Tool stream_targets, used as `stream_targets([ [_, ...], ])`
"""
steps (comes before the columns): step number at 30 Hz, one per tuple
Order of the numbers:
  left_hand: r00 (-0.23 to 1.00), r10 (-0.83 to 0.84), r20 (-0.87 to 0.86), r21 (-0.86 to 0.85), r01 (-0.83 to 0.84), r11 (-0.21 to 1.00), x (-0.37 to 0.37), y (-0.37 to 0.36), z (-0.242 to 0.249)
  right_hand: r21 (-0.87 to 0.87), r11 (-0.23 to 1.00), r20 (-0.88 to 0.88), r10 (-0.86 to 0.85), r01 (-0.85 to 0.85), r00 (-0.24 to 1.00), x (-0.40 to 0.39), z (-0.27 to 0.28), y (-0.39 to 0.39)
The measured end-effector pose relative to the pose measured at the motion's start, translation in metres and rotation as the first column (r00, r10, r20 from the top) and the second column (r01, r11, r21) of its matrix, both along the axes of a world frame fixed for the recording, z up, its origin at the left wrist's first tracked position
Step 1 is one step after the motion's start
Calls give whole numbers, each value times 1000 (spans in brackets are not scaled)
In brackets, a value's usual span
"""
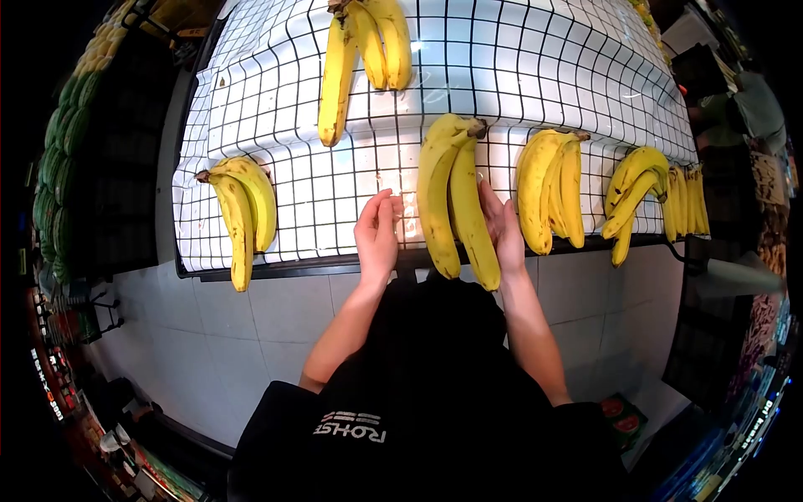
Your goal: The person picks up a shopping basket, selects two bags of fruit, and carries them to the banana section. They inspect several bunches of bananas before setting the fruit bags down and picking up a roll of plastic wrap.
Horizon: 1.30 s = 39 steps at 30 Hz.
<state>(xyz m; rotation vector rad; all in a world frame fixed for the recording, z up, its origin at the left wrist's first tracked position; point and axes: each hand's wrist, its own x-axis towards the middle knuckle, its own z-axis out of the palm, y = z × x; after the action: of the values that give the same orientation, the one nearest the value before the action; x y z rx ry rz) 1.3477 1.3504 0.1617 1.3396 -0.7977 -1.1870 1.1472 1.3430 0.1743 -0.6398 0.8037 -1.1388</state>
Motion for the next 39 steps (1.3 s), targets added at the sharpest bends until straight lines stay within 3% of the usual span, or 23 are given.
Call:
stream_targets([
  [1, 999, 27, 17, 0, -27, 1000, -1, 0, 7, 1, 1000, -3, -9, 9, 1000, 0, 1, 2],
  [4, 989, -151, -1, 94, 150, 984, 11, 5, 2, -5, 1000, -72, -30, 29, 997, 1, 9, 12],
  [12, 934, -339, 109, 145, 323, 935, 10, 5, 7, 1, 981, -78, -191, 192, 978, 7, 8, 49],
  [20, 948, -316, 24, 93, 313, 945, 10, 6, 11, 28, 952, -200, -292, 304, 935, 2, 10, 94],
  [24, 963, -261, 65, -18, 262, 965, 9, 11, 2, 169, 930, -174, -298, 327, 939, -12, -16, 116],
  [28, 945, -319, 64, 7, 319, 948, 10, 14, 6, 264, 892, -615, -137, 367, 777, -53, -104, 161],
  [29, 941, -333, 63, 14, 333, 943, 11, 14, 8, 296, 873, -706, -74, 387, 705, -70, -136, 186],
  [31, 938, -345, 37, 33, 344, 938, 12, 14, 10, 479, 713, -767, 57, 512, 639, -106, -206, 259],
  [33, 942, -333, 33, 55, 331, 942, 10, 14, 13, 690, 437, -713, 277, 577, 644, -138, -269, 352],
  [35, 945, -320, 65, 48, 317, 947, 11, 14, 18, 732, 251, -681, 310, 633, 664, -128, -235, 384],
  [39, 943, -327, 58, -52, 330, 943, 11, 19, 25, 712, 275, -693, 128, 645, 710, -127, -224, 411],
])
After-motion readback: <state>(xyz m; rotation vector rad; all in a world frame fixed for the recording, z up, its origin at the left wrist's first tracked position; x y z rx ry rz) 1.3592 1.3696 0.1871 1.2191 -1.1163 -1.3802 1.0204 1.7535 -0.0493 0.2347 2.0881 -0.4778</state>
